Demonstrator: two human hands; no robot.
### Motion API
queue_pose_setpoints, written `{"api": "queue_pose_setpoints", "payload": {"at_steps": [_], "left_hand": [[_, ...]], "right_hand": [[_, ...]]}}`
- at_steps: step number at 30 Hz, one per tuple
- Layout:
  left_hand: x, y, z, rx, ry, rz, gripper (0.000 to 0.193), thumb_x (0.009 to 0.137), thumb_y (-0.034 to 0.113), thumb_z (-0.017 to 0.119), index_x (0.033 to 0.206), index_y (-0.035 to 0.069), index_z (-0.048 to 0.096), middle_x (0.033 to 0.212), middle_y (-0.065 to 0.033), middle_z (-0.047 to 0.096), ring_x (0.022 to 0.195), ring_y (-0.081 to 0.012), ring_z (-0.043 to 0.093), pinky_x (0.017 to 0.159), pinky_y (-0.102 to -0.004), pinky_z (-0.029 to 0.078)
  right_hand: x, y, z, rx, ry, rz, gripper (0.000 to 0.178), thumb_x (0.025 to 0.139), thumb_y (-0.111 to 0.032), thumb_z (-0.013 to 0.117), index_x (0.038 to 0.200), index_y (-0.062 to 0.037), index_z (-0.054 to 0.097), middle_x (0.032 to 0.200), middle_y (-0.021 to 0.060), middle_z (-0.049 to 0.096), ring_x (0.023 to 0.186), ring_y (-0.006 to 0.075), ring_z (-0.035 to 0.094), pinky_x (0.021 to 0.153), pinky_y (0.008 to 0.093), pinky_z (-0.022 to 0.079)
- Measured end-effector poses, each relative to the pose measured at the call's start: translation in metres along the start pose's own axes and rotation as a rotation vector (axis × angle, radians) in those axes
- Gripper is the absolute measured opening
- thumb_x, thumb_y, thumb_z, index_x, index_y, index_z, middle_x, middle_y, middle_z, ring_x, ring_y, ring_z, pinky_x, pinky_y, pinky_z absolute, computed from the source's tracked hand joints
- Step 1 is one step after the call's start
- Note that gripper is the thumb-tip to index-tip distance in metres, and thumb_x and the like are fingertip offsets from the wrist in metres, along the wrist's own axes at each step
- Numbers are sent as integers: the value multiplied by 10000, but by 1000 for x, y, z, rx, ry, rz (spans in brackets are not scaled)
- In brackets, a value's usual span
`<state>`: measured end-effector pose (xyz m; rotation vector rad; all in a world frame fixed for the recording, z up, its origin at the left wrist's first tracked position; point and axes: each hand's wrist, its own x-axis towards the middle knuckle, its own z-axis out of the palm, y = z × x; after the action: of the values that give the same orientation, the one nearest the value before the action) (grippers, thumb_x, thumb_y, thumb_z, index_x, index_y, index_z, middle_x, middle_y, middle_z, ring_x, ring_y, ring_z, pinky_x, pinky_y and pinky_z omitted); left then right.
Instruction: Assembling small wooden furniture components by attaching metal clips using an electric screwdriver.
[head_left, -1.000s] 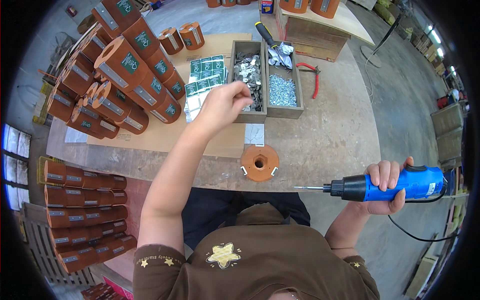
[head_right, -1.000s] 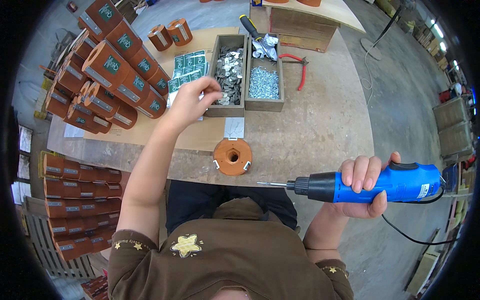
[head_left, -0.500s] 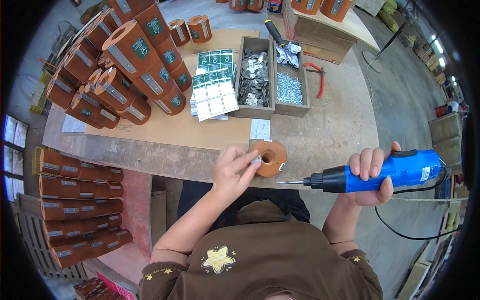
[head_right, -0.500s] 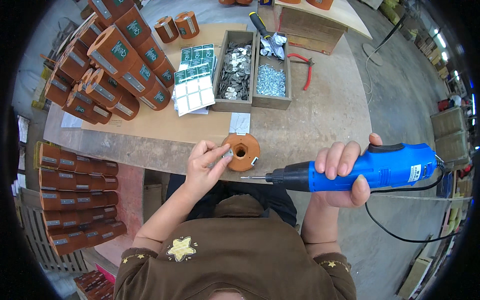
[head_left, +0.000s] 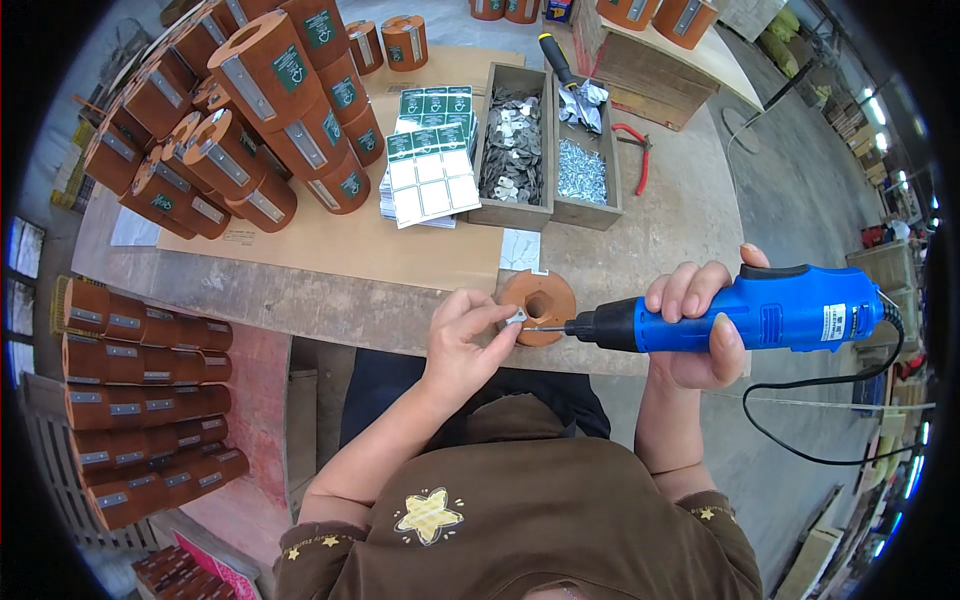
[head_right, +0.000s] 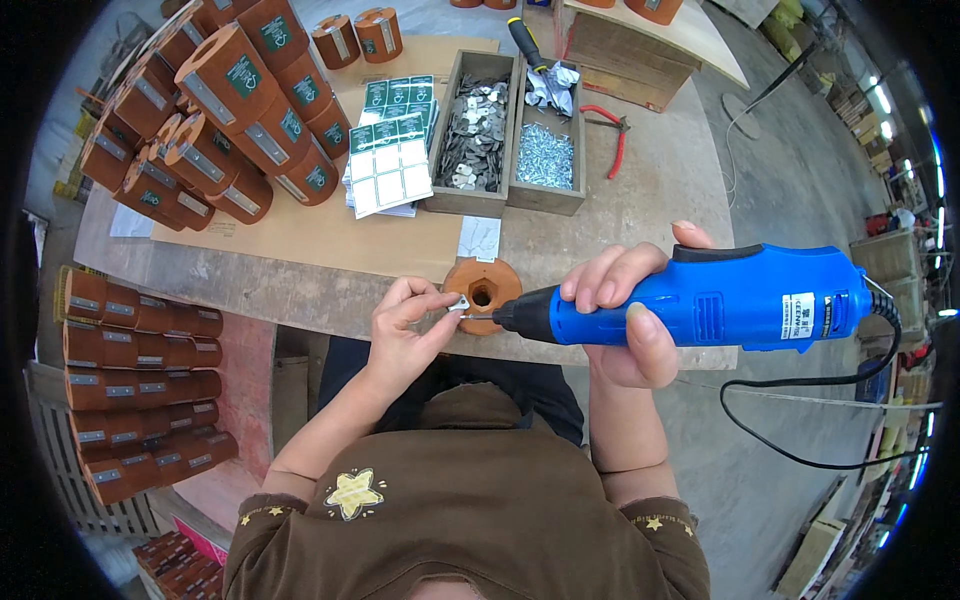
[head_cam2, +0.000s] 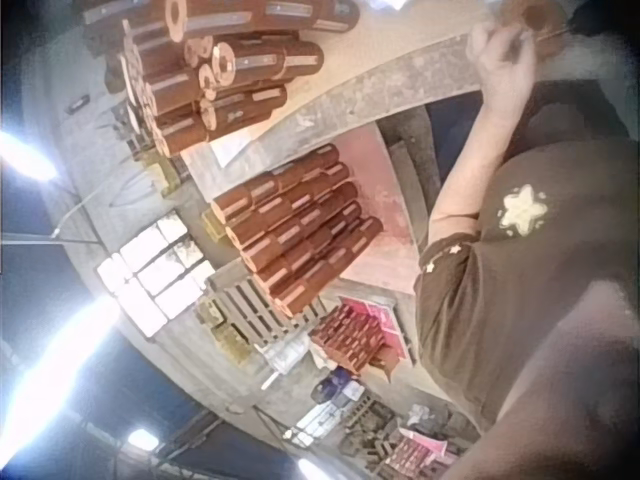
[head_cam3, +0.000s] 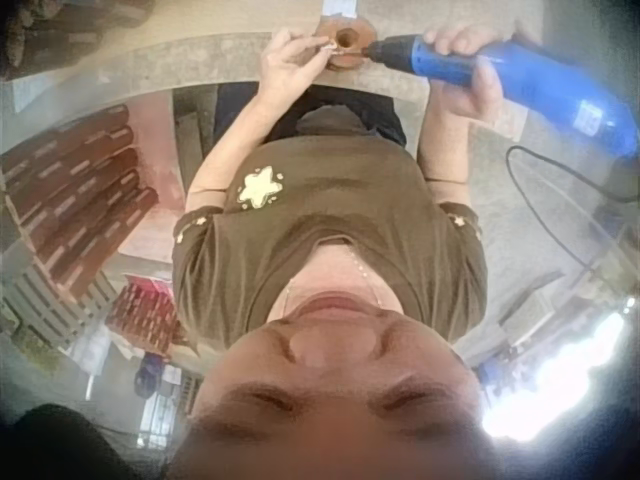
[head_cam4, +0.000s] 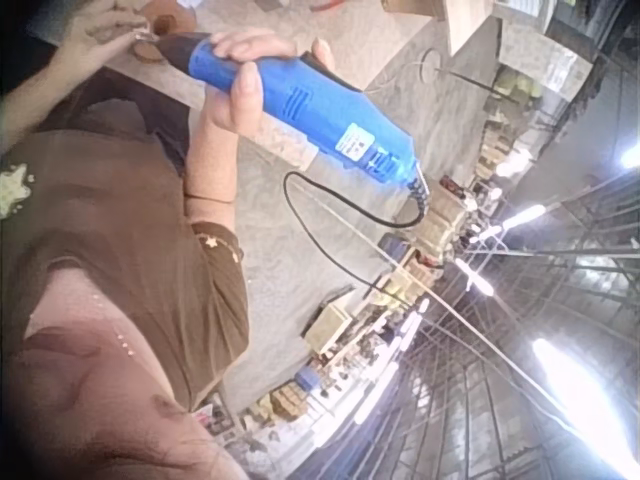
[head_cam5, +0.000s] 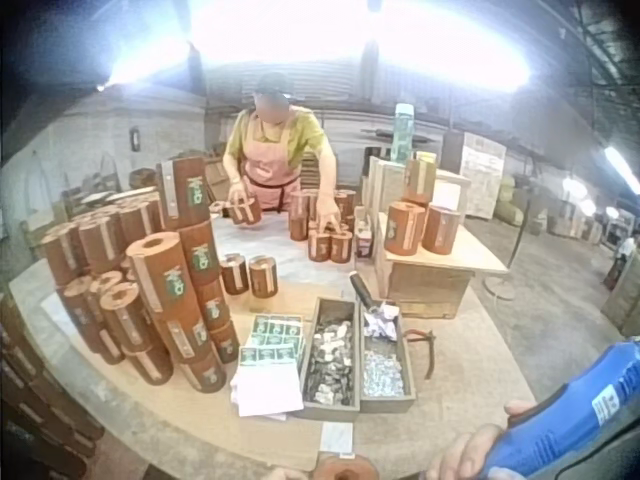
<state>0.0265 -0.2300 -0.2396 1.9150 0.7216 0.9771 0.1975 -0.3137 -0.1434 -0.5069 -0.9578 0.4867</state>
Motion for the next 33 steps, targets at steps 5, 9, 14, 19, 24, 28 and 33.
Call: {"api": "queue_pose_setpoints", "payload": {"at_steps": [5, 9, 14, 19, 24, 28, 33], "left_hand": [[0, -5, -2, -13, 47, 48, 164, 610, 36, 672, 771, 32, 643, 716, -66, 545, 663, -202, 538, 588, -296, 420], [0, -4, 0, -31, 71, 48, 162, 613, 36, 670, 773, 31, 642, 719, -65, 546, 662, -201, 538, 586, -298, 421], [-1, -1, -1, -10, 37, 17, 176, 636, -9, 661, 809, 0, 636, 752, -61, 541, 696, -139, 530, 632, -237, 421], [-3, 4, -2, -43, 39, -23, 172, 638, -5, 658, 809, 2, 636, 753, -60, 541, 691, -136, 527, 625, -235, 420], [-1, 4, -1, -40, 55, -10, 160, 634, 24, 656, 792, 18, 636, 728, -77, 541, 654, -187, 538, 584, -276, 429], [-1, 3, -1, -71, 57, -20, 159, 637, 24, 655, 794, 16, 636, 734, -77, 539, 664, -184, 537, 588, -270, 428], [0, 4, -2, -101, 64, -27, 156, 641, 23, 651, 797, 16, 635, 748, -78, 538, 669, -182, 537, 592, -266, 430]], "right_hand": [[2, 2, 10, -66, -3, 20, 591, 738, -132, 529, 1240, -50, 229, 707, 87, 486, 616, 188, 489, 600, 356, 455], [3, 1, 15, -119, -33, 52, 617, 736, -126, 584, 1235, -72, 225, 706, 91, 496, 641, 197, 511, 613, 371, 467], [4, 6, 24, -219, -82, 69, 617, 733, -129, 582, 1234, -67, 227, 701, 82, 496, 635, 192, 506, 610, 357, 462], [6, 6, 28, -222, -145, 102, 609, 727, -74, 609, 1212, -79, 239, 713, 90, 526, 673, 202, 534, 663, 348, 468], [9, 9, 30, -248, -189, 125, 615, 706, -13, 589, 1206, -52, 233, 708, 89, 532, 672, 195, 540, 667, 338, 466], [9, 15, 34, -338, -187, 123, 614, 719, -125, 619, 1212, -72, 258, 684, 76, 496, 627, 191, 519, 613, 344, 463], [14, 19, 36, -330, -251, 150, 611, 715, -94, 613, 1204, -71, 249, 682, 79, 501, 626, 196, 520, 623, 340, 464]]}}
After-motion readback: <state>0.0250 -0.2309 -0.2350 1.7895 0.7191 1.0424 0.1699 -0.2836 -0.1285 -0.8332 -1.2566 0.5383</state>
